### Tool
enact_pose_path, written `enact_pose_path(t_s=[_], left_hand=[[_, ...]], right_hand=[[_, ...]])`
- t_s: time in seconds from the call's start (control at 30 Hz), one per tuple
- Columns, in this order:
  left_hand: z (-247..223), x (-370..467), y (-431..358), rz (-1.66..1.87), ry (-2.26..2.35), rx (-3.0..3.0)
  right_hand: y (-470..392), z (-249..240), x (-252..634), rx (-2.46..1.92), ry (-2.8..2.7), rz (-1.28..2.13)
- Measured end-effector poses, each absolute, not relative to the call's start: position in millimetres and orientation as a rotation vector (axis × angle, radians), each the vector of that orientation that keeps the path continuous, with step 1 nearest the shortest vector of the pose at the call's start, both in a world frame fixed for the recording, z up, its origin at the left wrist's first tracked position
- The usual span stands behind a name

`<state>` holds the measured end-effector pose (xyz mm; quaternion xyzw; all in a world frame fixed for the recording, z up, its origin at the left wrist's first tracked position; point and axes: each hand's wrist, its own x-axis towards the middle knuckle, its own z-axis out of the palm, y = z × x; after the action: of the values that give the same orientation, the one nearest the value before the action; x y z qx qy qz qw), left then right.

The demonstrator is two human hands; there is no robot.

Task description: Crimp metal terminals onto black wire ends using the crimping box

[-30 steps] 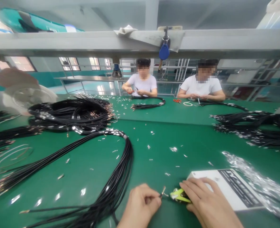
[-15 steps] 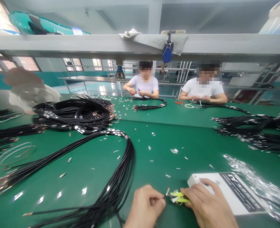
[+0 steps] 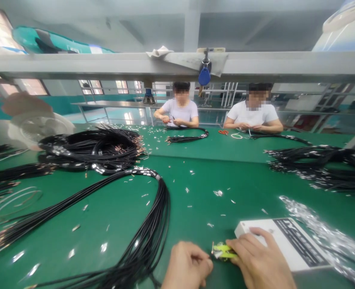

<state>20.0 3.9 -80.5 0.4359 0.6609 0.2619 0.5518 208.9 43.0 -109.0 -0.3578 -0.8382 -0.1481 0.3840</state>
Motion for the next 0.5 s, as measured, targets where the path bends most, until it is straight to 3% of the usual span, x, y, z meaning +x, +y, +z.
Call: enact_pose_path(t_s=[0.5], left_hand=[[-83.5, 20.7, 3.8, 0.605, 1.524, 0.909]], right_hand=[[40.3, -109.0, 206.4, -0.935, -2.123, -0.354]])
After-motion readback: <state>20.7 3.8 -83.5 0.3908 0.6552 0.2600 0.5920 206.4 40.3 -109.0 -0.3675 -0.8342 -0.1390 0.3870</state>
